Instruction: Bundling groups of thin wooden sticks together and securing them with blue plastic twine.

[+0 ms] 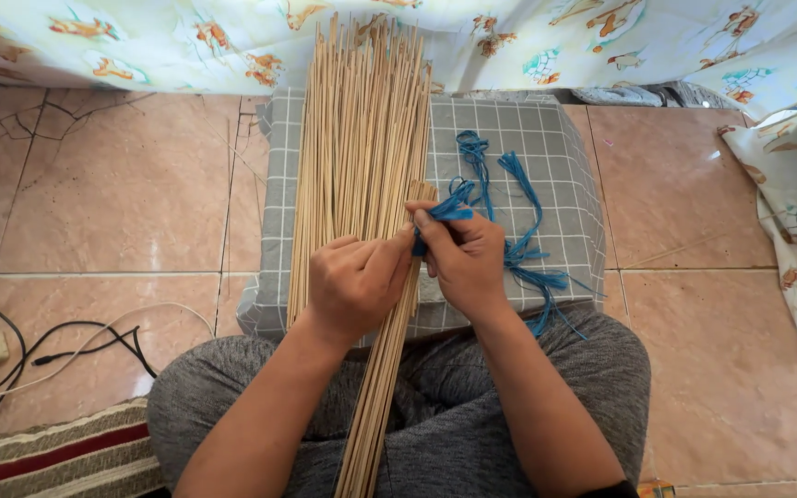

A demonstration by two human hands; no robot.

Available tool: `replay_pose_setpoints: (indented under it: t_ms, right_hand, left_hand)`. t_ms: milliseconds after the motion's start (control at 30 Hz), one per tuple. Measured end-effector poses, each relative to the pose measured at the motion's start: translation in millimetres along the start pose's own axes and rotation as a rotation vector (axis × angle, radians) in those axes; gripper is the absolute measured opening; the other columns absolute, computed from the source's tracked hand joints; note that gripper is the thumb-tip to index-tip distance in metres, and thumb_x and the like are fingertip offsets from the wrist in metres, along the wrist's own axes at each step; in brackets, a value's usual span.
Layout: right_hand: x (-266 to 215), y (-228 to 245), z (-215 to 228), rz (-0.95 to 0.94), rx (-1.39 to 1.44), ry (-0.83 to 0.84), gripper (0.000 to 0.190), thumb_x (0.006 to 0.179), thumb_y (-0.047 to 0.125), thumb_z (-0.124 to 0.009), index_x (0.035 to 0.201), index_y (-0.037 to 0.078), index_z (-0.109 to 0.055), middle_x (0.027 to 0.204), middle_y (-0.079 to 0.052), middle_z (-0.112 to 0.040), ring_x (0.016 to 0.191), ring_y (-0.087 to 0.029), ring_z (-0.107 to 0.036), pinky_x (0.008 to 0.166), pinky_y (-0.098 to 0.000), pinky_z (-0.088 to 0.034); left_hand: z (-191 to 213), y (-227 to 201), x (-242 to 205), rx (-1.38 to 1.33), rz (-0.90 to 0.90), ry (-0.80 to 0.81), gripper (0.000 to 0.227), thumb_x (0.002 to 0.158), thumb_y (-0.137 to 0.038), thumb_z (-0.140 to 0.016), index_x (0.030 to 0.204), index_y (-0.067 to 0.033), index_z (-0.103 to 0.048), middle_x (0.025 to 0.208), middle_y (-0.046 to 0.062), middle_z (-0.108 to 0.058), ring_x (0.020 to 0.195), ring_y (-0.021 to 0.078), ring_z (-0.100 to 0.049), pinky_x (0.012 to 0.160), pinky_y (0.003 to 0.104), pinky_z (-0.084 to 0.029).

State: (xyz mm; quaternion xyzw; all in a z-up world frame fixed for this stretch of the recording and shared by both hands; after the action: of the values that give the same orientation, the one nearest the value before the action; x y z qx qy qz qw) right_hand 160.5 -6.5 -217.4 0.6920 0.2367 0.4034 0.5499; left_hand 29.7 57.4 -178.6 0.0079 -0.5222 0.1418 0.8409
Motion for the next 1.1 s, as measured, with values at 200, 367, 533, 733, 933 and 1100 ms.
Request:
replay_pose_setpoints:
  t_ms: [200,367,533,733,933,1100]
  right_hand:
    - [0,-26,5,-0.035,0.083,-0.016,0.020,0.097,0.000,-0.064,0.112,-0.001,-0.078,0.050,-0.012,-0.063,0.032,-0.014,-0.055,0.034,-0.0249,-0.048]
    - [4,-12,5,-0.046,0.142,-0.002,0.051,0.098,-0.005,-0.057,0.147,0.001,-0.042,0.063,-0.006,-0.054,0.037,-0.012,-0.052,0.036,-0.0227,-0.047]
    - [-1,-4,12,-0.038,0.212,0.108,0.073,0.106,-0.003,-0.043,0.166,0.013,-0.003,0.077,-0.008,-0.058,0.051,-0.014,-0.058,0.052,-0.0240,-0.050]
    - [-15,-2,8,0.071,0.003,0.185,0.094,0.089,-0.017,-0.061,0.165,0.010,-0.012,0.093,-0.017,-0.067,0.056,-0.019,-0.066,0.056,-0.0314,-0.059]
    - [-18,10,3,0.102,0.012,0.187,0.080,0.099,-0.012,-0.055,0.163,0.006,-0.011,0.095,-0.017,-0.063,0.053,-0.018,-0.062,0.054,-0.0307,-0.060]
    - [-26,6,-2,0.156,0.099,0.121,0.058,0.099,-0.012,-0.054,0.150,0.003,-0.031,0.095,-0.016,-0.060,0.048,-0.019,-0.060,0.045,-0.0317,-0.057]
  left_hand:
    - [-7,7,-7,-0.040,-0.085,0.021,0.009,0.091,-0.008,-0.071,0.082,-0.0098,-0.073,0.049,-0.004,-0.044,0.037,0.0127,-0.050,0.043,0.023,-0.045]
    - [-1,8,2,-0.077,-0.093,0.125,0.007,0.092,-0.006,-0.070,0.091,-0.0088,-0.076,0.048,-0.004,-0.045,0.036,0.0138,-0.050,0.043,0.024,-0.046]
    - [-2,16,-5,-0.107,-0.030,0.282,0.010,0.097,-0.011,-0.066,0.094,-0.0045,-0.074,0.043,-0.006,-0.042,0.033,0.0081,-0.046,0.039,0.022,-0.042]
    - [10,21,3,-0.289,0.199,0.423,0.011,0.098,-0.011,-0.062,0.100,-0.0074,-0.073,0.039,0.000,-0.039,0.028,0.0172,-0.046,0.035,0.028,-0.039]
    - [16,26,4,-0.753,0.571,0.447,0.013,0.095,-0.009,-0.063,0.096,-0.0076,-0.076,0.038,0.000,-0.046,0.033,0.0096,-0.044,0.038,0.024,-0.040]
    - [16,34,4,-1.071,0.767,0.619,0.021,0.095,0.000,-0.056,0.101,0.0049,-0.075,0.040,0.000,-0.048,0.030,0.0075,-0.044,0.034,0.021,-0.040]
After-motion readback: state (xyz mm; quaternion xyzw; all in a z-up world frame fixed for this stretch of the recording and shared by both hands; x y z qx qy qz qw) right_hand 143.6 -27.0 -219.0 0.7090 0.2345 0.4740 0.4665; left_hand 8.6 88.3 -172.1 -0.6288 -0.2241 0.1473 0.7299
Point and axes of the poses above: each hand's wrist, its own x-axis towards the middle knuckle, its own z-axis out of the back of the hand, y = z × x, the point moved 2 cm from there along x, towards the middle knuckle
